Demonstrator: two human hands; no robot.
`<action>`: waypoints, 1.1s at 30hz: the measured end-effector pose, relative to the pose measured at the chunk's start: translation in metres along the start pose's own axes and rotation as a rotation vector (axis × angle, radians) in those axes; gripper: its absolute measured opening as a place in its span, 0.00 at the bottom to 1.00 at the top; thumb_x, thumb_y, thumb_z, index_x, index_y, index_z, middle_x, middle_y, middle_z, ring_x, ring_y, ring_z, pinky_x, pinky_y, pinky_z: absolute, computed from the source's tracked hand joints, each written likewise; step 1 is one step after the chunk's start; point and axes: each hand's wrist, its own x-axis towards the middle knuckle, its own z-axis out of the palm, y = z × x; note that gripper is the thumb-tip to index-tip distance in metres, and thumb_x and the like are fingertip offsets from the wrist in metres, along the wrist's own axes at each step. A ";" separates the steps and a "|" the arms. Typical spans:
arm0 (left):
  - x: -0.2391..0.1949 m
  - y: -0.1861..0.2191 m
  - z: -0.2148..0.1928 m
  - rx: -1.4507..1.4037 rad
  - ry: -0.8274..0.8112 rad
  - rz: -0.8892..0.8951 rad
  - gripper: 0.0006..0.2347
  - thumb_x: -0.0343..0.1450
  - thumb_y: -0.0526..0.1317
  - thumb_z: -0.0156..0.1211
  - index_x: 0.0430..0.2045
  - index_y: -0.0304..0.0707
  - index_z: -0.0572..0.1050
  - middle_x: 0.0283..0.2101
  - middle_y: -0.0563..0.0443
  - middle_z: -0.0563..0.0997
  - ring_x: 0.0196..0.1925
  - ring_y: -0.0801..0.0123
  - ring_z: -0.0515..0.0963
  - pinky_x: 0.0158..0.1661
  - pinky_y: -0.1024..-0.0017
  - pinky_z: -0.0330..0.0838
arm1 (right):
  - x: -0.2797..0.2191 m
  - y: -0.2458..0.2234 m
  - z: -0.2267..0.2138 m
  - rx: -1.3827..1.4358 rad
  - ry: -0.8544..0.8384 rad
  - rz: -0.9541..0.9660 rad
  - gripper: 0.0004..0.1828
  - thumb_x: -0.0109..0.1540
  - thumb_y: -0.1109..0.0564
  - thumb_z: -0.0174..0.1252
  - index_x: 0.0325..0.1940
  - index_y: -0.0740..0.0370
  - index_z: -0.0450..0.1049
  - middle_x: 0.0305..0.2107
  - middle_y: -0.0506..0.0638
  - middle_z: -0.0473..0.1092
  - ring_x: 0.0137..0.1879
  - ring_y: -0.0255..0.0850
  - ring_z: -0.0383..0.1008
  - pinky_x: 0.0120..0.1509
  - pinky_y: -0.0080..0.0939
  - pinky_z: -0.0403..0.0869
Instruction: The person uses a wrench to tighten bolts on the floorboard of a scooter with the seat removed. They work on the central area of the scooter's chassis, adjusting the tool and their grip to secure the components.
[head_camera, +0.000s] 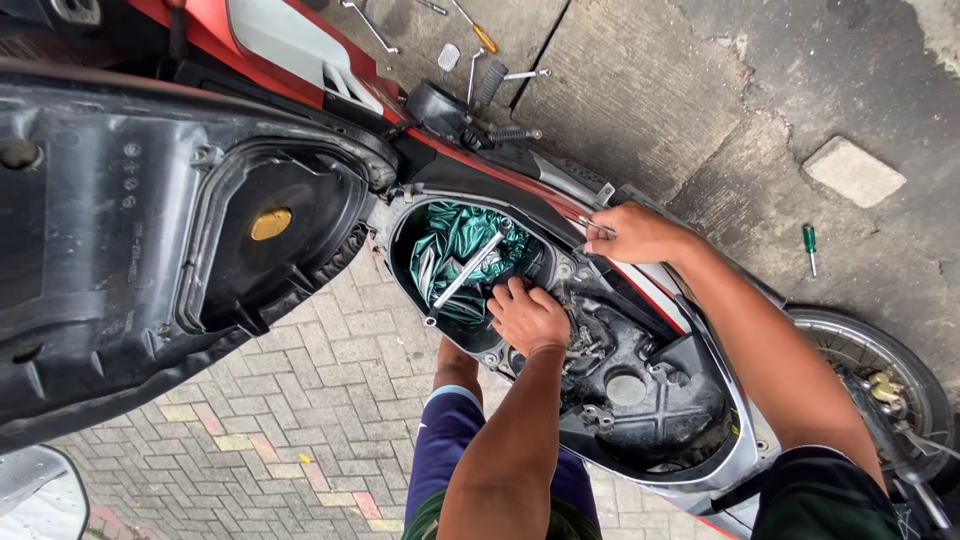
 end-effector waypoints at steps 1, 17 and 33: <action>0.000 0.000 0.000 -0.003 -0.006 -0.004 0.07 0.69 0.45 0.39 0.35 0.51 0.66 0.42 0.51 0.66 0.44 0.53 0.69 0.45 0.56 0.65 | -0.002 0.000 0.001 -0.009 -0.013 0.017 0.13 0.55 0.44 0.64 0.32 0.53 0.81 0.26 0.56 0.79 0.41 0.57 0.80 0.45 0.55 0.74; 0.001 0.004 -0.005 0.005 0.000 -0.018 0.08 0.72 0.45 0.37 0.35 0.51 0.67 0.42 0.51 0.67 0.44 0.54 0.69 0.46 0.57 0.65 | -0.006 -0.007 -0.007 0.045 -0.053 -0.064 0.13 0.56 0.46 0.65 0.36 0.56 0.81 0.29 0.57 0.80 0.42 0.55 0.82 0.47 0.54 0.76; 0.002 0.008 -0.009 0.050 0.067 0.007 0.06 0.68 0.46 0.41 0.31 0.51 0.66 0.38 0.53 0.66 0.41 0.57 0.69 0.42 0.61 0.65 | 0.017 0.007 0.004 -0.063 -0.095 0.059 0.15 0.53 0.42 0.66 0.30 0.55 0.81 0.25 0.57 0.79 0.40 0.55 0.81 0.45 0.53 0.74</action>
